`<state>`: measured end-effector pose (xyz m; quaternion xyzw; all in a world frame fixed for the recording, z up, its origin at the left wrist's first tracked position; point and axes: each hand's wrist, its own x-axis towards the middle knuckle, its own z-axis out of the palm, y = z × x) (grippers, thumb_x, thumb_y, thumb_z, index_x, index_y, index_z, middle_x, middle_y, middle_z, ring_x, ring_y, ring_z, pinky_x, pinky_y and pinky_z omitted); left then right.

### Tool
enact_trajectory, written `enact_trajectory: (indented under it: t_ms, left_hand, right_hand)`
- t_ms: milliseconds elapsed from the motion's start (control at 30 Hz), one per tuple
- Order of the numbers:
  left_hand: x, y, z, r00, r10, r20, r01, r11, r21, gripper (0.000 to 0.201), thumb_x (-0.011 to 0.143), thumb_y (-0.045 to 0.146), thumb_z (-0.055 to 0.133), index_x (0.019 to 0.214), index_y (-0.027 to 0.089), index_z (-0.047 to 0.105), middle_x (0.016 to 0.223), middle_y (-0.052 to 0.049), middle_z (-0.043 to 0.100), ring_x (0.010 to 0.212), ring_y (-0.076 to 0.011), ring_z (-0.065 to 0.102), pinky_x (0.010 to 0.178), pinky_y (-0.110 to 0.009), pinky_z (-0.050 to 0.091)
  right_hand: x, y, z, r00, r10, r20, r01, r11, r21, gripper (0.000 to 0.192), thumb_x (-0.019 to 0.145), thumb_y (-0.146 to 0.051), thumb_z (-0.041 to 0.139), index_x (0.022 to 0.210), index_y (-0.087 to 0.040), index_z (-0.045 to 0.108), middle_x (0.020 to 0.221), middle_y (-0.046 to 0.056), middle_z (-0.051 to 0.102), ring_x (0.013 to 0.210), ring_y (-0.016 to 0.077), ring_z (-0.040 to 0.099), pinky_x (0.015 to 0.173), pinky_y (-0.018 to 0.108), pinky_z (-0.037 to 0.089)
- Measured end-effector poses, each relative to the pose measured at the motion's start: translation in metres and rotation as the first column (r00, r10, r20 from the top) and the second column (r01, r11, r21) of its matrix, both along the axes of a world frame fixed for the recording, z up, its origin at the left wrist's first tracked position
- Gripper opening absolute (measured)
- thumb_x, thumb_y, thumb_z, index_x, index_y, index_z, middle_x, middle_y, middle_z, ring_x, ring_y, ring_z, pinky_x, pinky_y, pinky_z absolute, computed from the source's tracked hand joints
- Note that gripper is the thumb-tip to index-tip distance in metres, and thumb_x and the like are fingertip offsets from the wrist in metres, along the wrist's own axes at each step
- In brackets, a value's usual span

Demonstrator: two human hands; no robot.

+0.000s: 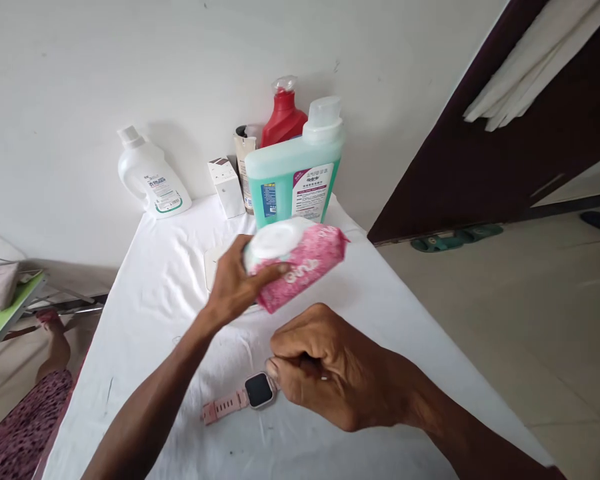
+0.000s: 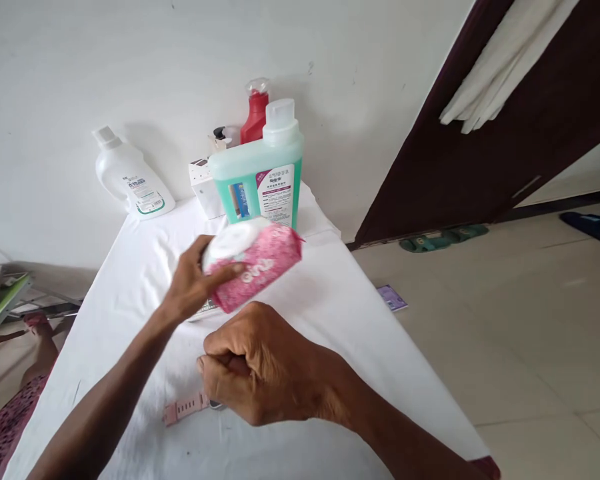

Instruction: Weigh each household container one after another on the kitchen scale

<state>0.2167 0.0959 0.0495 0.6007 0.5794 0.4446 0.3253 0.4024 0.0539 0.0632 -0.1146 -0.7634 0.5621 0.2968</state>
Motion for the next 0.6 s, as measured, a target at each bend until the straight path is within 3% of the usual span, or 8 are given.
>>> enact_trajectory:
  t_ms: [67,167,333,467,600]
  left_hand:
    - [0.028,0.011,-0.014,0.999,-0.03,-0.038,0.03,1.0,0.004,0.055,0.072,0.046,0.089,0.111,0.019,0.062,0.104,-0.007,0.073,0.094,-0.0242,0.068,0.079,-0.035,0.054]
    - [0.057,0.027,-0.041,0.977,-0.001,-0.214,0.013,0.999,0.053,0.054,0.073,0.041,0.089,0.112,0.019,0.058,0.111,-0.011,0.071,0.105,-0.0295,0.067,0.089,-0.042,0.054]
    - [0.075,0.047,-0.071,0.912,0.053,-0.407,-0.024,0.997,0.078,0.051,0.077,0.035,0.086,0.116,0.021,0.056,0.118,-0.013,0.068,0.119,-0.034,0.063,0.097,-0.047,0.053]
    - [0.076,0.047,-0.076,0.864,0.083,-0.497,-0.04,0.995,0.097,0.055,0.08,0.041,0.084,0.123,0.021,0.056,0.123,-0.014,0.066,0.122,-0.0364,0.061,0.1,-0.053,0.053]
    - [0.058,0.036,-0.062,0.868,0.055,-0.494,0.023,0.988,0.151,0.07,0.074,0.05,0.088,0.129,0.02,0.056,0.124,-0.015,0.065,0.119,-0.0365,0.062,0.097,-0.053,0.056]
  right_hand:
    - [0.0,-0.003,-0.003,1.0,-0.023,0.02,0.023,1.0,0.021,0.04,0.081,-0.01,0.052,0.061,-0.024,0.02,0.054,-0.009,0.023,0.047,0.005,0.023,0.045,0.023,0.019]
    - [0.001,-0.003,-0.016,0.997,-0.071,0.03,0.07,0.997,0.038,0.039,0.082,-0.011,0.051,0.063,-0.023,0.02,0.054,-0.009,0.021,0.048,0.0049,0.021,0.045,0.023,0.017]
    - [0.009,0.004,-0.038,0.985,-0.168,0.027,0.164,0.979,0.121,0.04,0.092,-0.018,0.051,0.067,-0.023,0.02,0.057,-0.008,0.022,0.05,0.0061,0.021,0.046,0.023,0.018]
    - [0.016,0.015,-0.063,0.949,-0.308,0.071,0.291,0.939,0.185,0.042,0.098,-0.024,0.049,0.069,-0.024,0.02,0.058,-0.007,0.022,0.05,0.0072,0.022,0.045,0.024,0.019]
    - [0.027,0.025,-0.09,0.882,-0.452,0.129,0.423,0.883,0.206,0.044,0.101,-0.032,0.049,0.07,-0.024,0.019,0.059,-0.005,0.021,0.051,0.0088,0.022,0.044,0.025,0.02]
